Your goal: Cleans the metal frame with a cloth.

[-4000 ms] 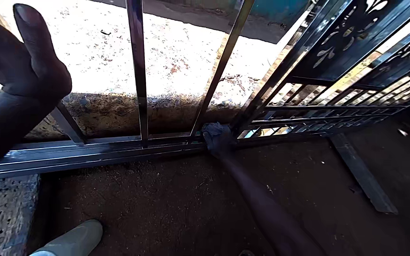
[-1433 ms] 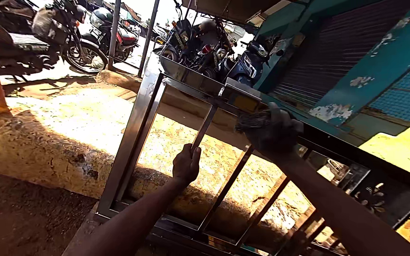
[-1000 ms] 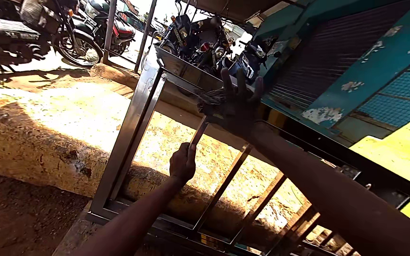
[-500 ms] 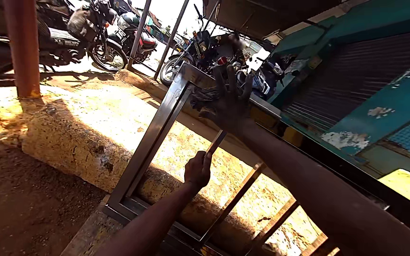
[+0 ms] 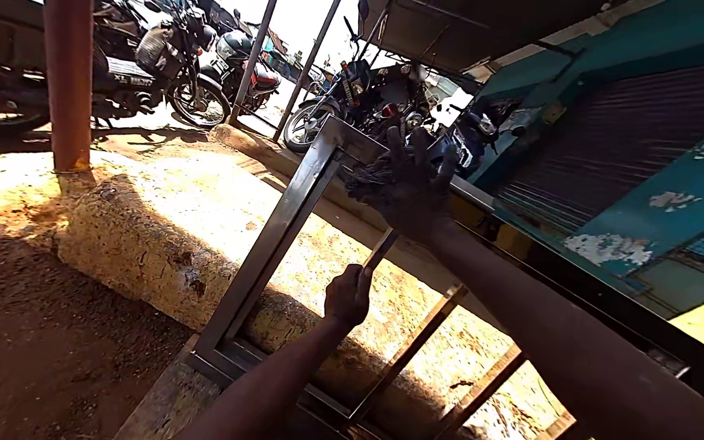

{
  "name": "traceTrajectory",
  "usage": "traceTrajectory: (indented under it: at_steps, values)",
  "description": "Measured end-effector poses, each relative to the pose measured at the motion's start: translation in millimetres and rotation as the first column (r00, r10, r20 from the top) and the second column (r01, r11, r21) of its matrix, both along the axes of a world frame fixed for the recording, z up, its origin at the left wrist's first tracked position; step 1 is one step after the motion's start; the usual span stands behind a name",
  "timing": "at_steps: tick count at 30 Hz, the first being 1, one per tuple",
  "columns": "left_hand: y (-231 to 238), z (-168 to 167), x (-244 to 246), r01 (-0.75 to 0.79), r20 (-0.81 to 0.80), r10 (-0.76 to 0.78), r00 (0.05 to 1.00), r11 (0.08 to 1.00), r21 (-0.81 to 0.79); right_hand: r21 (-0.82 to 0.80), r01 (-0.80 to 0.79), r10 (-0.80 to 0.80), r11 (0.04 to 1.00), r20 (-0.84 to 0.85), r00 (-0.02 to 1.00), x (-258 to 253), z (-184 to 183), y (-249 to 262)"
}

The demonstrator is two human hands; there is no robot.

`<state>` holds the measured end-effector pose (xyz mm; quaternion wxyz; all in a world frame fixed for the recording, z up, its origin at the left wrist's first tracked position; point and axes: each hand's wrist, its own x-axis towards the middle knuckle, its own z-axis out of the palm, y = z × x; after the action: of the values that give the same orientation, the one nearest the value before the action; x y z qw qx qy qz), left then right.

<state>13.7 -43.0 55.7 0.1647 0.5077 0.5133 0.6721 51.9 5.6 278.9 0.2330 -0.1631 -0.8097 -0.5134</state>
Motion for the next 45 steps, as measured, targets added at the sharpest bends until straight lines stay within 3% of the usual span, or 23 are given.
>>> traceTrajectory:
  at_steps: [4, 6, 8, 13, 16, 18, 20, 24, 26, 29, 34, 37, 40, 43, 45]
  values:
    - [0, 0, 2, -0.002, -0.016, 0.002, 1.0, 1.0, -0.006, 0.01, 0.146, -0.145, 0.989, -0.066, 0.987, 146, -6, 4]
    - [0, 1, 4, -0.007, -0.035, 0.006, 0.999, 1.0, -0.017, -0.005, 0.212, -0.211, 0.977, -0.115, 0.971, 167, -11, 6]
    - [-1, 2, 4, -0.02, -0.053, 0.019, 0.998, 1.0, -0.019, -0.016, 0.198, -0.199, 0.98, -0.147, 0.969, 135, -13, 4]
    - [5, -6, 2, -0.068, -0.023, 0.069, 0.997, 0.997, 0.04, -0.023, -0.029, 0.023, 0.999, -0.234, 0.972, -17, -17, 0]
    - [18, -15, 7, -0.106, -0.013, 0.11, 0.994, 0.983, 0.146, -0.026, -0.006, 0.001, 1.0, -0.185, 0.983, -29, -12, 1]
    - [19, -15, 9, -0.118, -0.011, 0.121, 0.993, 0.979, 0.166, -0.025, 0.015, -0.017, 1.0, -0.108, 0.994, 19, -6, 3]
    - [20, -15, 9, -0.125, -0.01, 0.128, 0.992, 0.977, 0.171, 0.006, 0.091, -0.09, 0.996, -0.078, 0.993, 105, -4, 4]
    - [21, -18, 11, -0.135, -0.013, 0.139, 0.99, 0.977, 0.167, -0.031, 0.329, -0.329, 0.944, -0.198, 0.923, 304, -17, 8]
    - [19, -18, 14, -0.138, -0.027, 0.144, 0.989, 0.98, 0.145, -0.061, 0.355, -0.358, 0.933, -0.256, 0.898, 346, -21, 8]
    - [18, -17, 14, -0.151, -0.057, 0.16, 0.985, 0.978, 0.141, -0.061, 0.27, -0.277, 0.961, -0.287, 0.917, 316, -20, 14]
    - [13, -14, 12, -0.129, -0.043, 0.137, 0.99, 0.98, 0.15, -0.023, 0.065, -0.068, 0.998, -0.209, 0.976, 123, -12, 9]
    - [16, -14, 13, -0.073, 0.027, 0.068, 0.997, 0.977, 0.202, -0.086, 0.02, -0.032, 0.996, -0.132, 0.991, 91, -6, 13]
    - [20, -18, 10, -0.065, 0.083, 0.047, 0.995, 0.972, 0.227, -0.12, 0.058, -0.066, 0.991, -0.064, 0.996, 162, 1, 16]
    - [19, -21, 9, -0.033, 0.113, 0.011, 0.994, 0.979, 0.199, -0.07, 0.132, -0.143, 0.989, -0.194, 0.971, 300, -9, 17]
    - [19, -22, 10, -0.033, 0.121, 0.011, 0.993, 0.982, 0.184, -0.122, 0.298, -0.322, 0.947, -0.331, 0.887, 402, -19, 13]
